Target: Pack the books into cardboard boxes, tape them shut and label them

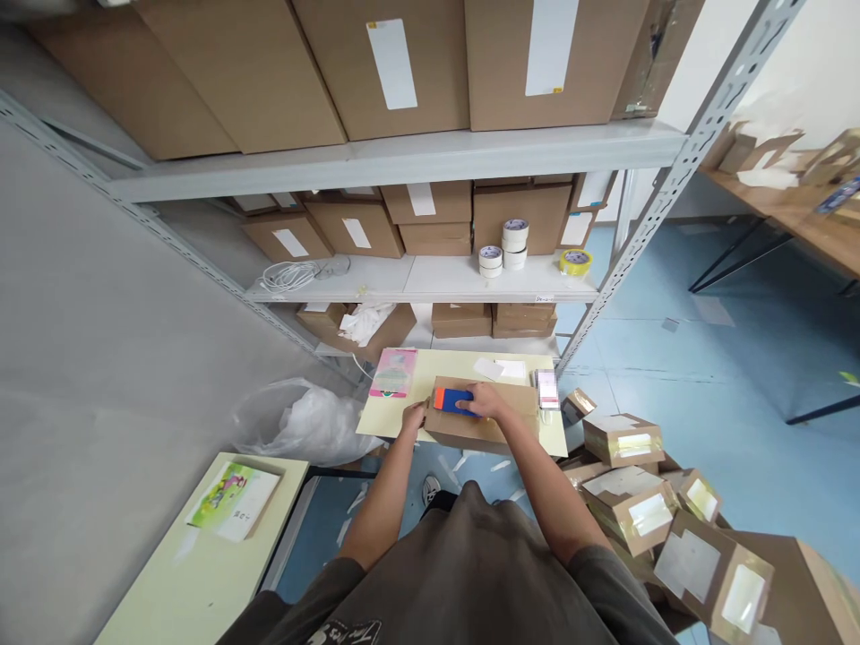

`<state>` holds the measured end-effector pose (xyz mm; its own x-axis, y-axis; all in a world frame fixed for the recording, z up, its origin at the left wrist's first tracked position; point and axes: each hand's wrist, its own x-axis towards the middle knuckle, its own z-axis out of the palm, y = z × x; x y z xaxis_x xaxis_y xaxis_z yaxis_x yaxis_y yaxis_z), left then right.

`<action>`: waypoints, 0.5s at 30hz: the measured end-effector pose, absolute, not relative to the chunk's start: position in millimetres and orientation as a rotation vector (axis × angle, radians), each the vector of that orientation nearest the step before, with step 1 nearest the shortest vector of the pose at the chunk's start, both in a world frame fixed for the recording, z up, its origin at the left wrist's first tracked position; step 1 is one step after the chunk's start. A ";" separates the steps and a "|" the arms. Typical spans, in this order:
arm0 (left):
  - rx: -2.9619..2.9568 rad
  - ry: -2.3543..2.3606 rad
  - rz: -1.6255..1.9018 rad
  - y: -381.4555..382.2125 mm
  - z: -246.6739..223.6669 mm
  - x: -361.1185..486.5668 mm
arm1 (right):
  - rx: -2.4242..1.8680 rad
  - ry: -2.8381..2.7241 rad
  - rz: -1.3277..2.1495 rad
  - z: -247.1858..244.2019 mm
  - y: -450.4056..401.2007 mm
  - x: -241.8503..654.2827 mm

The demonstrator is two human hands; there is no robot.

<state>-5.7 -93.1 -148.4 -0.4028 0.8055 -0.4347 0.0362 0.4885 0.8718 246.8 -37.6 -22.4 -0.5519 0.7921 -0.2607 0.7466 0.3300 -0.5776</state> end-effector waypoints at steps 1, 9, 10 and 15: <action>0.698 1.898 0.944 -95.5 -147.0 -6.6 | -1.461 -2.500 1.033 -22.4 -38.0 247.2; 1.558 1.654 0.754 -100.0 -110.5 -29.0 | -1.426 -2.507 1.090 -19.6 -33.9 244.0; 1.668 1.562 0.667 -95.6 -104.4 -30.2 | -1.426 -2.523 1.086 -18.5 -32.7 242.1; 1.780 1.492 0.423 -76.8 -89.1 -29.0 | -1.514 -2.597 1.046 -9.1 -29.6 236.5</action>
